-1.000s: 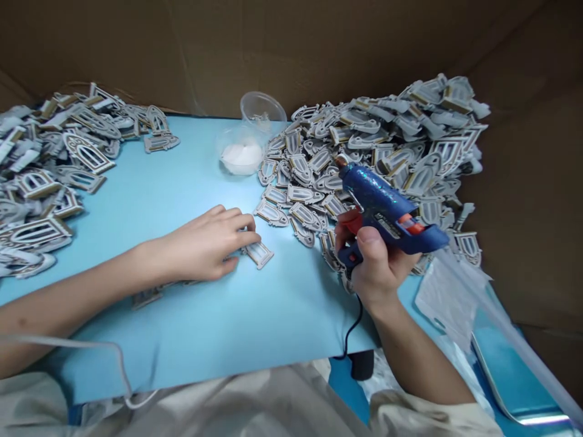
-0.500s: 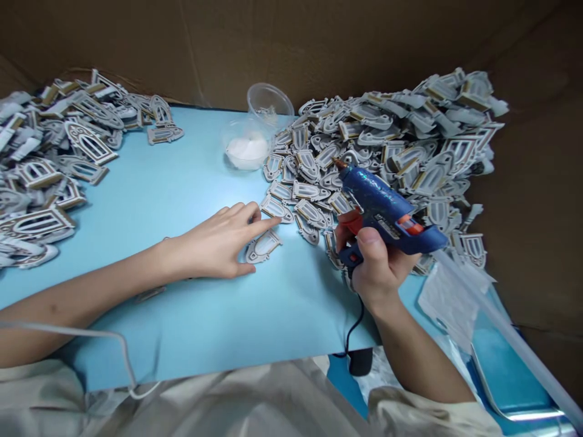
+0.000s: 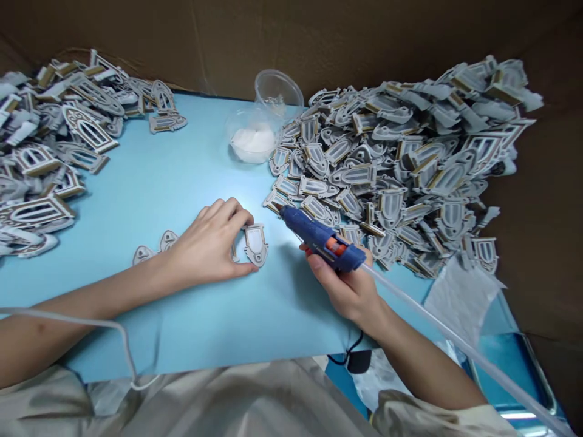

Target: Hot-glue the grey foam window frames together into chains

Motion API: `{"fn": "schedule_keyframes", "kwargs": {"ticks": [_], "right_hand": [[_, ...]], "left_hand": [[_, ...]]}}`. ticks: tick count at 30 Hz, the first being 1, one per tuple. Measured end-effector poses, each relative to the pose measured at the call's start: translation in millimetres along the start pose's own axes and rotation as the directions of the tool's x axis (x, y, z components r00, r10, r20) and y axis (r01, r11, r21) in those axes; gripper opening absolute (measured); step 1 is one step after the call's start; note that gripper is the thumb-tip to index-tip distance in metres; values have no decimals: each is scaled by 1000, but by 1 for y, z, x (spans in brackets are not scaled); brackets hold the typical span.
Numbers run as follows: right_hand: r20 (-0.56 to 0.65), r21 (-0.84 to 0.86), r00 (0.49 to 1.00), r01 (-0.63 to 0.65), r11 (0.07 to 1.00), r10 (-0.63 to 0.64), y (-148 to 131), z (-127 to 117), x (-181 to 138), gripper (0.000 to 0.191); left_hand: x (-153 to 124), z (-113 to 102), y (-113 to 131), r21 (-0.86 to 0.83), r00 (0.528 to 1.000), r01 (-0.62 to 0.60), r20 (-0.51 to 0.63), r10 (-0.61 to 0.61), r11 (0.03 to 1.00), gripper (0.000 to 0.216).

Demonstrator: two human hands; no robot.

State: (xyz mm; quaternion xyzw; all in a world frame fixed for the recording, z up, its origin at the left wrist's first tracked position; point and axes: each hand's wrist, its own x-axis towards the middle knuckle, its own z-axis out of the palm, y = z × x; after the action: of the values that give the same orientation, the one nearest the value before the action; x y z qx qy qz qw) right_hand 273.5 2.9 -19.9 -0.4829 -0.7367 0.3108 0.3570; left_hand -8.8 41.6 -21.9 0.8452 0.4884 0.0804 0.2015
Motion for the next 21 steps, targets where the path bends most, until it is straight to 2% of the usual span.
{"fn": "schedule_keyframes", "kwargs": {"ticks": [3,6,9,15,21], "right_hand": [[71,-28,996,52,998,-50,-9,2,3,32],[159,-74,987,51,996,-39,-12,4,4,32],[215,-105,977,37,994,-14,-13,7,5,31],[253,-81,967,-14,997,34,-11,18,7,31],[255,-75,966,-11,997,30,-11,23,9,31]], "left_hand": [[-1,4,4,-46,996,76,-36,-77,996,70],[-2,5,4,-100,993,100,-54,-106,990,79],[-3,6,3,-102,991,94,-87,-103,990,65],[0,9,5,-15,989,88,-119,-89,996,55],[-1,10,6,30,989,91,-122,-86,995,54]]}}
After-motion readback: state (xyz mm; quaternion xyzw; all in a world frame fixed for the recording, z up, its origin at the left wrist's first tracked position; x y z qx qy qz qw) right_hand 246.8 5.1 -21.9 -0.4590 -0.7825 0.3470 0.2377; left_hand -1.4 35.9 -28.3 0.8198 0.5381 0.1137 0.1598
